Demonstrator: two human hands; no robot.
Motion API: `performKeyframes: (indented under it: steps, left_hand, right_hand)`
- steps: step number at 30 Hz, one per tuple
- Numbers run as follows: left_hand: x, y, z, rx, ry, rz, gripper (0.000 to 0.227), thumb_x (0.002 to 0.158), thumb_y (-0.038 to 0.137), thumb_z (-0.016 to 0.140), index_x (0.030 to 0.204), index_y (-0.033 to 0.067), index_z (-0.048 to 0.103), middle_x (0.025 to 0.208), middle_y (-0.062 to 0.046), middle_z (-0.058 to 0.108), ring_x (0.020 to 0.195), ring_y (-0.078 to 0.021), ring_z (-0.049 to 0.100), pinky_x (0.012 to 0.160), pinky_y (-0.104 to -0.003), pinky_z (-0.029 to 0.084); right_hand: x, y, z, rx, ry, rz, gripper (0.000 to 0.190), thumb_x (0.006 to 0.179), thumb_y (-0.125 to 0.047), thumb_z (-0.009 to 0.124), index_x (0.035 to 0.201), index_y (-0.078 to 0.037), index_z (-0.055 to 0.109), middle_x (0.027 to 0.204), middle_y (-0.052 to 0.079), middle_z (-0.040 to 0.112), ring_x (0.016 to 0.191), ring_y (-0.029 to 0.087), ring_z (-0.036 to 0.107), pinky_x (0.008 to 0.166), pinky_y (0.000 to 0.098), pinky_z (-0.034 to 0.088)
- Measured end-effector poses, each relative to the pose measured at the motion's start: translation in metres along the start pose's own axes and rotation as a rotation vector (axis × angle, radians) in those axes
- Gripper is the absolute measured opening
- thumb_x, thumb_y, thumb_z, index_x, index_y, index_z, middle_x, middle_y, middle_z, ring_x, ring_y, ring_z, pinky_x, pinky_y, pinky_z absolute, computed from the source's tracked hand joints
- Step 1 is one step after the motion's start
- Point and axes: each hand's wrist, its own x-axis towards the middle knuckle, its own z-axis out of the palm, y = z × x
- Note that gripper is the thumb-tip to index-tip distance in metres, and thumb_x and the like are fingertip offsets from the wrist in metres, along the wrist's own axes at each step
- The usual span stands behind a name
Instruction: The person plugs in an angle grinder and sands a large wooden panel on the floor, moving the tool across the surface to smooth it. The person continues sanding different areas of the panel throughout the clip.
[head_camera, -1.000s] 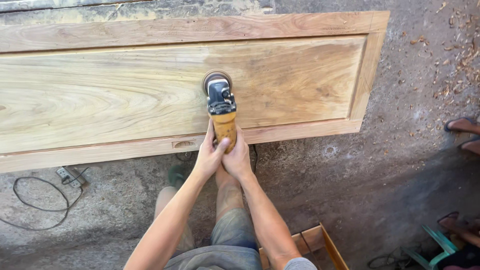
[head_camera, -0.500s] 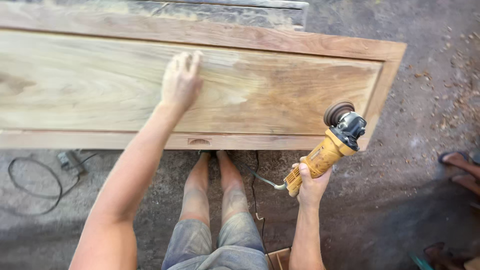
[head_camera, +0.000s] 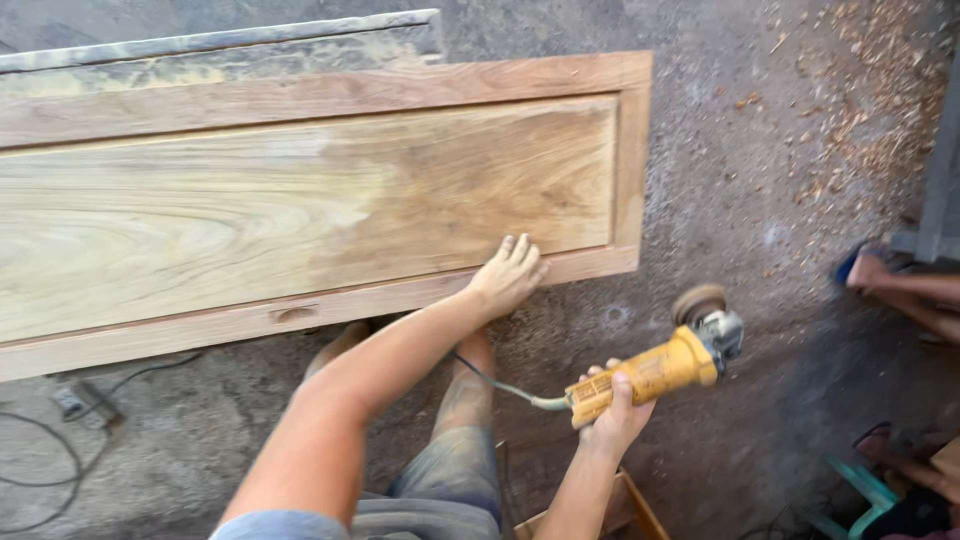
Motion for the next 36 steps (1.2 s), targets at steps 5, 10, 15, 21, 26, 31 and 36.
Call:
performKeyframes:
  steps: [5, 10, 15, 21, 26, 31, 36]
  left_hand:
    - [0.143, 0.040, 0.016, 0.048, 0.043, 0.082, 0.075, 0.076, 0.037, 0.066, 0.148, 0.0253, 0.047, 0.156, -0.014, 0.039, 0.147, -0.0366, 0.025, 0.118, -0.056, 0.020]
    - [0.240, 0.023, 0.001, 0.353, -0.189, 0.079, 0.047, 0.104, 0.043, 0.059, 0.147, 0.0244, 0.058, 0.160, -0.010, 0.044, 0.161, -0.0390, 0.019, 0.130, -0.062, 0.008]
    - [0.259, 0.015, -0.011, 0.268, -0.308, 0.019, 0.057, 0.091, 0.035, 0.070, 0.145, 0.0288, 0.052, 0.156, -0.011, 0.041, 0.151, -0.0361, 0.022, 0.116, -0.072, 0.014]
    - [0.252, -0.031, -0.020, 0.158, -0.174, -0.097, 0.040, 0.096, 0.029, 0.061, 0.135, 0.0278, 0.061, 0.149, -0.008, 0.047, 0.149, -0.0339, 0.025, 0.115, -0.076, 0.018]
    - [0.217, -0.038, -0.039, 0.148, -0.155, -0.091, 0.032, 0.102, 0.028, 0.058, 0.133, 0.0230, 0.064, 0.147, -0.008, 0.050, 0.152, -0.0338, 0.026, 0.119, -0.075, 0.021]
    - [0.152, -0.042, -0.064, -0.070, 0.025, -0.181, 0.075, 0.081, 0.006, 0.078, 0.149, 0.0168, 0.047, 0.163, -0.022, 0.029, 0.153, -0.0378, 0.021, 0.121, -0.068, 0.022]
    - [0.019, -0.093, -0.071, -0.100, 0.057, -0.746, 0.102, 0.069, 0.013, 0.084, 0.157, 0.0300, 0.034, 0.166, -0.022, 0.003, 0.150, -0.0488, 0.002, 0.110, -0.074, 0.011]
  right_hand:
    - [0.059, -0.028, -0.067, -0.073, 0.072, -0.007, 0.055, 0.095, -0.005, 0.059, 0.146, -0.008, 0.039, 0.104, 0.014, 0.065, 0.080, 0.027, 0.068, 0.066, 0.0446, 0.061]
    - [0.112, -0.062, -0.116, -0.159, 0.090, -0.007, 0.056, 0.095, -0.006, 0.057, 0.147, -0.010, 0.039, 0.104, 0.014, 0.064, 0.079, 0.027, 0.067, 0.066, 0.0449, 0.060]
    - [0.142, -0.071, -0.119, -0.196, 0.072, 0.019, 0.054, 0.098, -0.006, 0.057, 0.150, -0.006, 0.040, 0.109, 0.015, 0.063, 0.082, 0.028, 0.067, 0.066, 0.0454, 0.060]
    - [0.157, -0.074, -0.083, -0.231, 0.008, 0.043, 0.061, 0.092, -0.004, 0.055, 0.150, -0.011, 0.036, 0.109, 0.014, 0.064, 0.083, 0.027, 0.068, 0.066, 0.0451, 0.061]
    - [0.166, -0.074, -0.048, -0.157, -0.176, 0.018, 0.063, 0.096, -0.001, 0.057, 0.155, -0.008, 0.035, 0.111, 0.016, 0.063, 0.085, 0.027, 0.067, 0.073, 0.0443, 0.061]
    - [0.161, -0.071, -0.004, -0.185, -0.237, 0.014, 0.068, 0.094, 0.001, 0.059, 0.157, -0.009, 0.034, 0.107, 0.015, 0.064, 0.081, 0.027, 0.068, 0.071, 0.0434, 0.061]
    - [0.147, -0.056, 0.038, -0.227, -0.305, 0.034, 0.073, 0.088, 0.002, 0.062, 0.152, -0.013, 0.031, 0.102, 0.013, 0.065, 0.078, 0.024, 0.069, 0.065, 0.0435, 0.062]
